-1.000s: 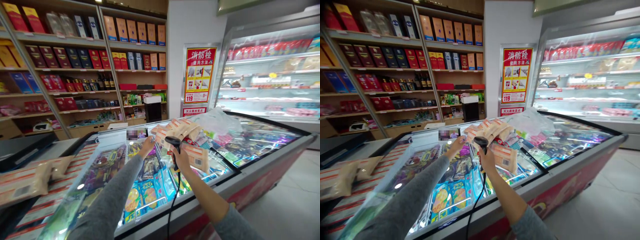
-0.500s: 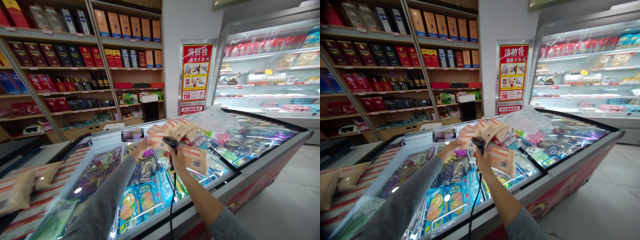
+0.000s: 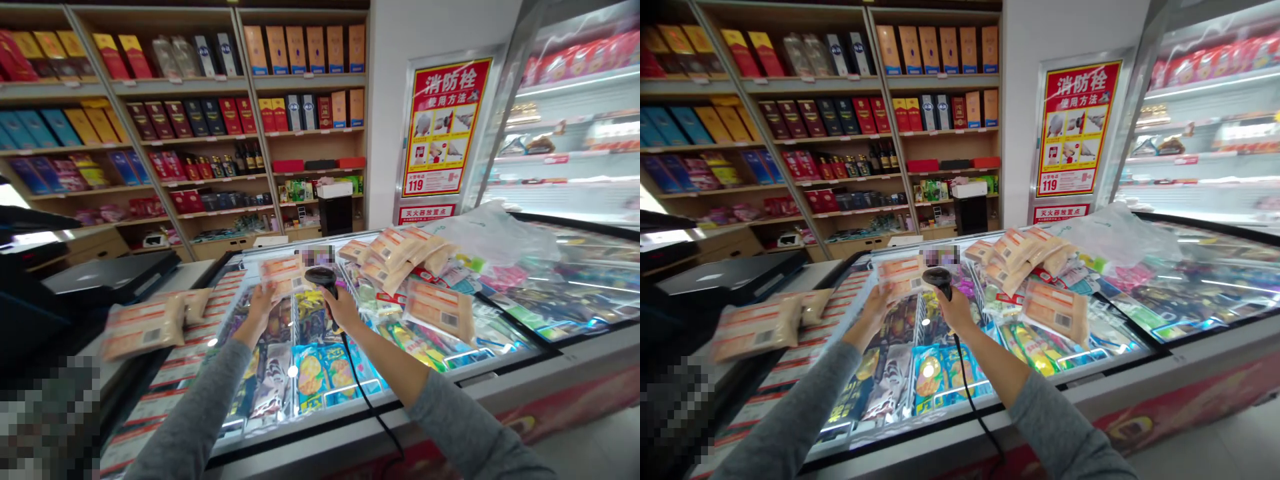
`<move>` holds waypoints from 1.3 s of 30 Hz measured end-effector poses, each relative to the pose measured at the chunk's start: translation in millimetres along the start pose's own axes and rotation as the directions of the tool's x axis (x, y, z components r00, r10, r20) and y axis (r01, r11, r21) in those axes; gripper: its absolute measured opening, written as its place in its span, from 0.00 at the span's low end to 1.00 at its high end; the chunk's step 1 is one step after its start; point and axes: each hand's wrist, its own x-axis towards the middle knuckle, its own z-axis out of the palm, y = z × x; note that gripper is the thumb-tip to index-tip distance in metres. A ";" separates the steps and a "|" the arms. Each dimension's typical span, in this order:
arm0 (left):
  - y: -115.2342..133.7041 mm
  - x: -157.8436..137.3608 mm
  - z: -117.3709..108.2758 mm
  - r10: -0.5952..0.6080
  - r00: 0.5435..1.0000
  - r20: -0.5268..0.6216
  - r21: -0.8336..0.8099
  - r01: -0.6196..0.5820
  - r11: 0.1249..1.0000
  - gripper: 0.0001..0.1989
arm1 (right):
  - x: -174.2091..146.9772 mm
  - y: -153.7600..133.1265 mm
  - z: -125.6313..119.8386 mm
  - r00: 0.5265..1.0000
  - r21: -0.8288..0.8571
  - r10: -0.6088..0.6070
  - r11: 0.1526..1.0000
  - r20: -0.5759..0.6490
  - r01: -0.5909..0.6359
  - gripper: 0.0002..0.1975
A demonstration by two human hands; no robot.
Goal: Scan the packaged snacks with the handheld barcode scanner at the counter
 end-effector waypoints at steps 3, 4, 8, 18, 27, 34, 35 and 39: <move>-6.1 -5.2 -38.1 0.054 0.997 -0.047 -0.009 -0.054 0.998 0.26 | -4.3 6.4 28.3 0.998 0.057 -0.010 0.998 0.057 0.007 0.23; -8.4 -7.3 -44.7 0.080 0.996 -0.035 -0.041 -0.081 0.996 0.26 | -6.0 8.4 34.3 0.997 0.090 -0.006 0.996 0.077 -0.001 0.23; -16.5 -11.4 -50.3 0.141 0.989 -0.030 -0.114 -0.144 0.983 0.27 | -15.0 14.0 42.3 0.988 0.144 -0.002 0.989 0.152 -0.021 0.23; -24.8 -10.0 -49.9 0.164 0.984 -0.072 -0.058 -0.168 0.984 0.24 | -34.7 6.6 32.3 0.970 0.059 0.053 0.996 0.236 -0.069 0.24; -26.7 -10.6 -48.9 0.178 0.981 -0.079 -0.034 -0.181 0.983 0.18 | -36.0 5.0 29.0 0.965 0.040 0.049 0.997 0.256 -0.062 0.22; -28.8 -9.3 -50.0 0.187 0.978 -0.095 -0.042 -0.192 0.981 0.21 | -36.4 5.9 29.8 0.968 0.083 0.030 0.995 0.248 -0.052 0.22; -29.6 -8.7 -50.3 0.190 0.977 -0.100 -0.038 -0.195 0.980 0.22 | -36.4 5.8 30.2 0.969 0.090 0.034 0.994 0.246 -0.058 0.23; -31.6 -7.0 -51.0 0.192 0.976 -0.106 -0.019 -0.195 0.981 0.23 | -36.5 5.4 31.0 0.970 0.111 0.045 0.991 0.237 -0.073 0.24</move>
